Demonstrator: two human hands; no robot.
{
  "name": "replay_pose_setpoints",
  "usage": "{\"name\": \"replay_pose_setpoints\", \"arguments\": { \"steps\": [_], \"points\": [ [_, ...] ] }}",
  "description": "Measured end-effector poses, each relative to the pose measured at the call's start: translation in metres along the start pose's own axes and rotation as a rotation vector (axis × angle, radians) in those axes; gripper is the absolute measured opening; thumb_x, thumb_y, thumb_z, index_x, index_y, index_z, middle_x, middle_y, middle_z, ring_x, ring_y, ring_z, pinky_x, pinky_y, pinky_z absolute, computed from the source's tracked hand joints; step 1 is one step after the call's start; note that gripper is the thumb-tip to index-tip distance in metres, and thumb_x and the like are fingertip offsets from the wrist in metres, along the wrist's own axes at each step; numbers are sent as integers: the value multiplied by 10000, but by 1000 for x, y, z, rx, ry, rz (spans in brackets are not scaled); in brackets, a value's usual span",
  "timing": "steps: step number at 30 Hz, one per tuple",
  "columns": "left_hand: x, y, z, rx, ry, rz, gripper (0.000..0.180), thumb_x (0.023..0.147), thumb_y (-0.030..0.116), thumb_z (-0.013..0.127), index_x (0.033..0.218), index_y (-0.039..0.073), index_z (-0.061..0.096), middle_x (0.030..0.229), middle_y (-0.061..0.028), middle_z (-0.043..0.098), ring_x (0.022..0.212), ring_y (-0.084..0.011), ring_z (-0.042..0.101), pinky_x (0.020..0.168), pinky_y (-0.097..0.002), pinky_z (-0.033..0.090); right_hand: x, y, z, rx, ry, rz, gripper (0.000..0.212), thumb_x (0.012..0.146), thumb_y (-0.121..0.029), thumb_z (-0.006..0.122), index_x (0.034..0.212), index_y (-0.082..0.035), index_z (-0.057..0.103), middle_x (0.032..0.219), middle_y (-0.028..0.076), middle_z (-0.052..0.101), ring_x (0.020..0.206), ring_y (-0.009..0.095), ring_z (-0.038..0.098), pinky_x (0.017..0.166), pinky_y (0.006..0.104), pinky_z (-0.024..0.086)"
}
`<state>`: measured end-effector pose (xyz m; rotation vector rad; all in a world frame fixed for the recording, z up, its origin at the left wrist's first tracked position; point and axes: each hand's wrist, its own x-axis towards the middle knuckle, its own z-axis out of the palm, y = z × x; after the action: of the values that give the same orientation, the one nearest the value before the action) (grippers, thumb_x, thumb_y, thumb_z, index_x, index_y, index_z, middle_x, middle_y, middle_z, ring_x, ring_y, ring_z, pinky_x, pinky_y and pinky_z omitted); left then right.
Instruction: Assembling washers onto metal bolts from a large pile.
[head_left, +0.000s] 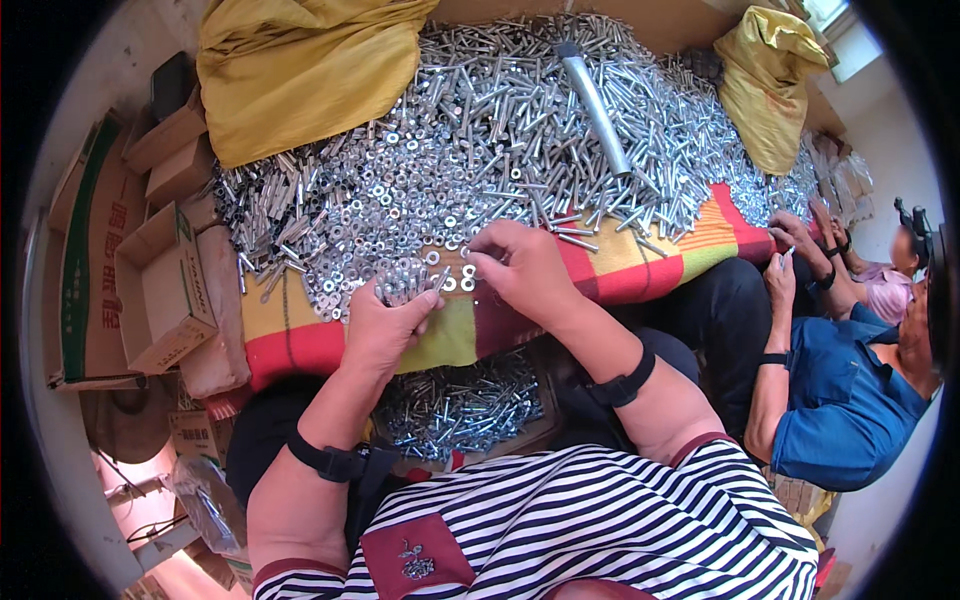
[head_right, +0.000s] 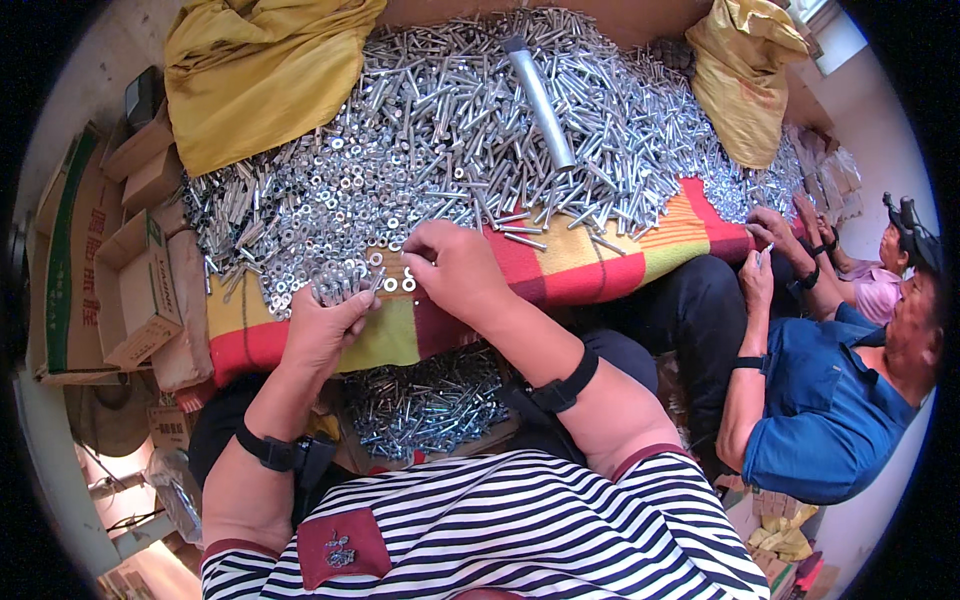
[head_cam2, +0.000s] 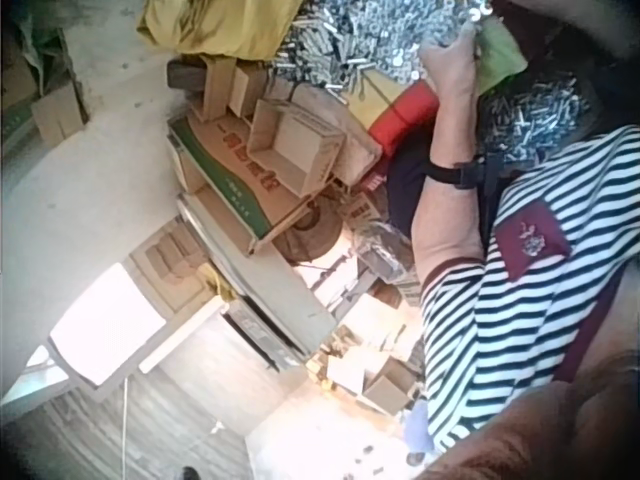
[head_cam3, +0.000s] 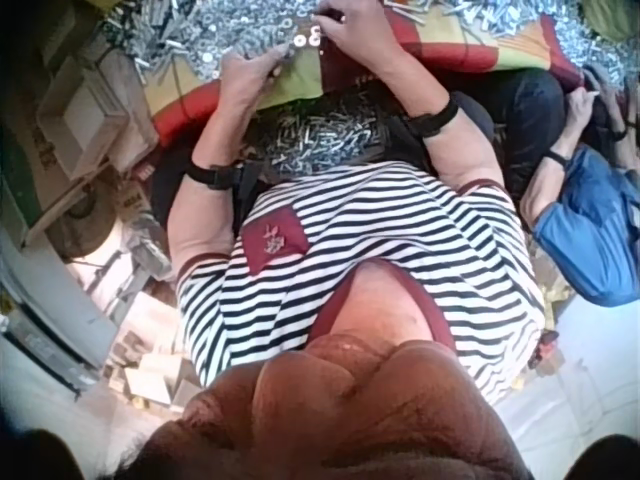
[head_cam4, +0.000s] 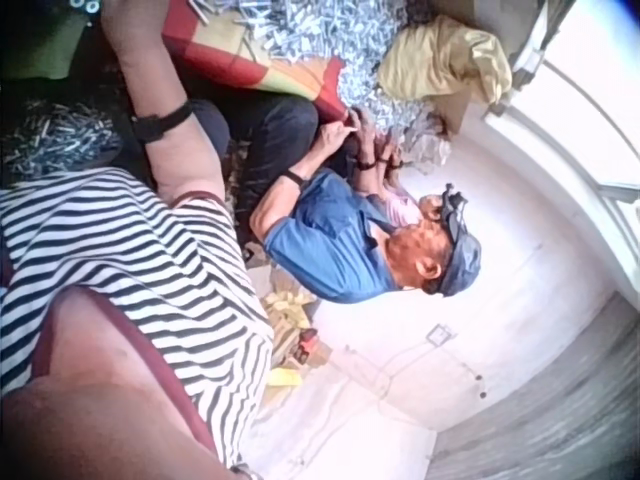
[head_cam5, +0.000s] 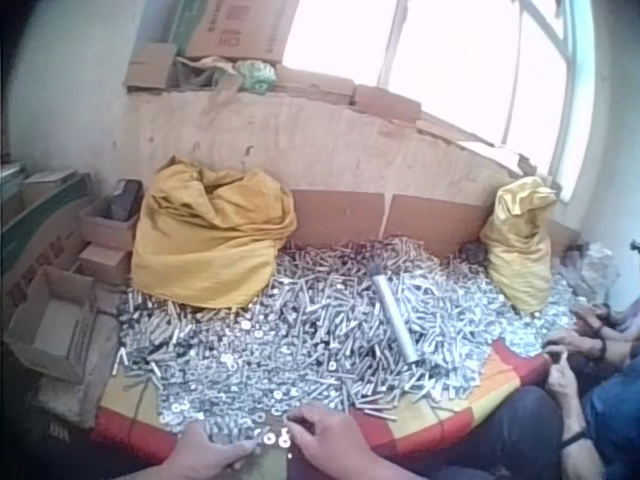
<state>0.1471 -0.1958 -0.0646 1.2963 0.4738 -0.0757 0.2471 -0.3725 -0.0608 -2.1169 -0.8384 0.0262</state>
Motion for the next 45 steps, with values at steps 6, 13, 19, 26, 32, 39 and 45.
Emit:
{"name": "replay_pose_setpoints", "arguments": {
  "steps": [6,13,19,26,32,39,45],
  "points": [
    [0,-1,10,103,-11,87,177,779,29,724,925,7,627,709,-20,637,530,-55,535,454,-206,393,-5,-1,-8,670,-160,331,80,830,-5,662,902,24,644,794,50,674,683,93,645,593,222,517],
    [4,8,12,28,-145,-13,173,783,28,708,928,-5,619,720,-52,643,508,-67,529,422,-186,366,-18,-1,-8,568,18,67,127,806,42,659,930,25,680,755,36,639,638,90,601,607,230,511],
    [8,11,9,-135,-228,-230,159,781,28,697,913,-6,615,734,-85,650,482,-82,515,400,-177,340,-20,-6,-8,686,-57,249,62,839,-33,658,845,28,668,698,39,612,609,89,576,593,232,492],
    [4,18,21,219,-144,98,182,738,51,739,886,11,641,720,-25,640,555,-63,538,489,-219,421,-12,4,-2,417,-126,276,200,909,-171,619,807,1,633,701,10,598,623,69,534,583,241,448],
    [-6,2,25,387,-281,303,206,711,59,771,871,21,645,728,4,637,661,-52,548,612,-242,453,-5,-17,10,1278,96,325,572,1019,-389,346,1262,119,441,1267,209,523,1247,275,468,1116,418,288],
    [2,14,-17,43,2,59,173,746,64,753,879,29,647,726,-17,636,525,-74,515,467,-223,408,-27,-41,-5,572,64,83,249,941,-141,550,1113,34,593,1096,128,601,1038,216,594,929,378,466],
    [-16,9,-11,60,-260,-312,188,754,61,743,884,44,608,700,-21,612,529,-81,521,413,-189,344,-2,9,2,-260,28,-242,44,744,-46,643,787,-44,648,747,111,546,740,317,570,641,403,457]
  ]
}}
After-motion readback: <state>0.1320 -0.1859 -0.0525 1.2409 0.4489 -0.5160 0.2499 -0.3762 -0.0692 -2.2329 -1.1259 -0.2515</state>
